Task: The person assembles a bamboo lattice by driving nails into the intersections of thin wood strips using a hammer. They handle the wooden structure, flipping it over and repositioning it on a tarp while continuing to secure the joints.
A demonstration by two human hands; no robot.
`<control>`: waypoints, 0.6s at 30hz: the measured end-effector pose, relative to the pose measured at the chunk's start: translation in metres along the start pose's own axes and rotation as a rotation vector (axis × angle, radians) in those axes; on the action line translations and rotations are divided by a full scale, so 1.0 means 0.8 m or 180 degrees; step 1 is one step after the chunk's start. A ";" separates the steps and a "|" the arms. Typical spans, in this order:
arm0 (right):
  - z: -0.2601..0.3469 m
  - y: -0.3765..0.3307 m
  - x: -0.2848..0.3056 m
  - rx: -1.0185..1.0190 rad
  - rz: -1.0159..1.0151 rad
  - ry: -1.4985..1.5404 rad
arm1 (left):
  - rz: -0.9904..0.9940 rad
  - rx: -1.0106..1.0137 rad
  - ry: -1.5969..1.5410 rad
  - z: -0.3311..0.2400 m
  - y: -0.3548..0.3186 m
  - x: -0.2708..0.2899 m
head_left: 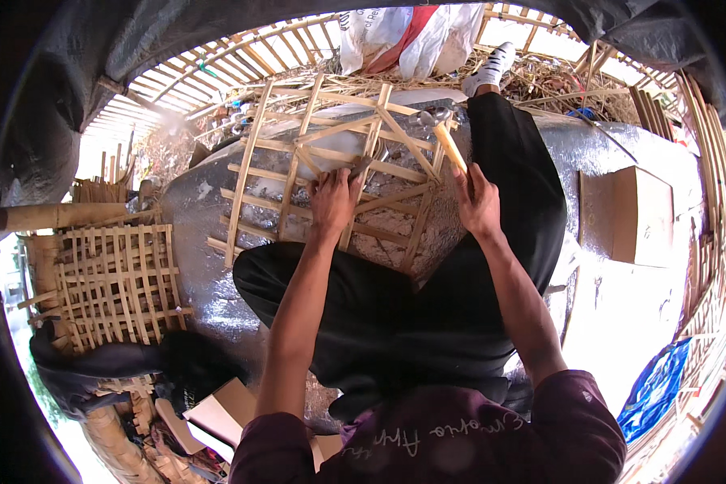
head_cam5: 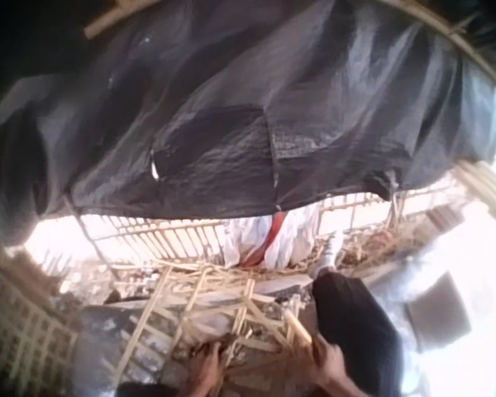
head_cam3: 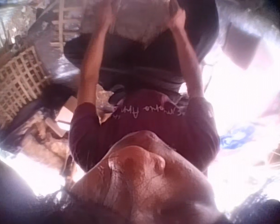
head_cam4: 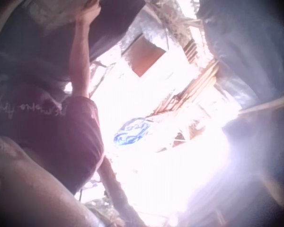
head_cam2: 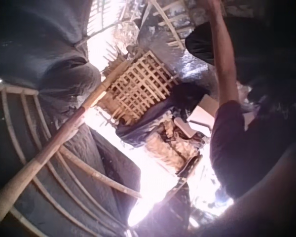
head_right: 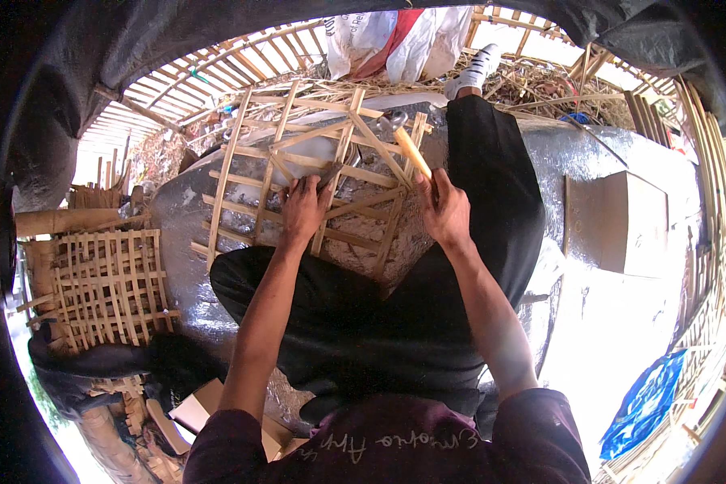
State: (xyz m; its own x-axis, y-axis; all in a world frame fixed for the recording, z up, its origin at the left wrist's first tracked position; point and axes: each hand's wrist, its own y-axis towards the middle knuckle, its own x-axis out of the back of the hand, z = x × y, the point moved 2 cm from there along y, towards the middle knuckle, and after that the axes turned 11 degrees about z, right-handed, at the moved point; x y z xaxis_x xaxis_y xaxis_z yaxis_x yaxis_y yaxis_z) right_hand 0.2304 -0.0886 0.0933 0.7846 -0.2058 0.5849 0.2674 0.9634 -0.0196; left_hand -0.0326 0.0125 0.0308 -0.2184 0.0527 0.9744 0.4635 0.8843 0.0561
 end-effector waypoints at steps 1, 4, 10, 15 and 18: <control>-0.005 0.002 0.000 -0.0085 0.0028 -0.0007 | 0.0022 0.0016 -0.0047 0.001 0.007 -0.001; -0.013 0.005 -0.002 -0.0321 0.0147 -0.0169 | 0.0466 0.0176 -0.0077 0.002 0.016 0.006; -0.005 0.005 -0.008 -0.0257 0.0294 -0.0111 | 0.0558 0.0362 -0.0552 0.019 0.016 -0.012; 0.003 0.006 0.002 -0.0350 0.0391 0.0030 | 0.1168 0.0573 -0.1416 0.037 0.045 -0.013; -0.001 0.007 0.003 -0.0355 0.0328 0.0082 | 0.1441 0.0652 -0.1622 0.035 0.055 -0.012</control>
State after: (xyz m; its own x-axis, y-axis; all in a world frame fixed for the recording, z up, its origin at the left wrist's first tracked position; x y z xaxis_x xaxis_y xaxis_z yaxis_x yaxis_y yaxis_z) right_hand 0.2344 -0.0840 0.0940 0.8247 -0.1127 0.5542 0.2441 0.9549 -0.1691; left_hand -0.0339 0.0641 0.0181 -0.4400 0.6017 0.6666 0.4440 0.7910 -0.4210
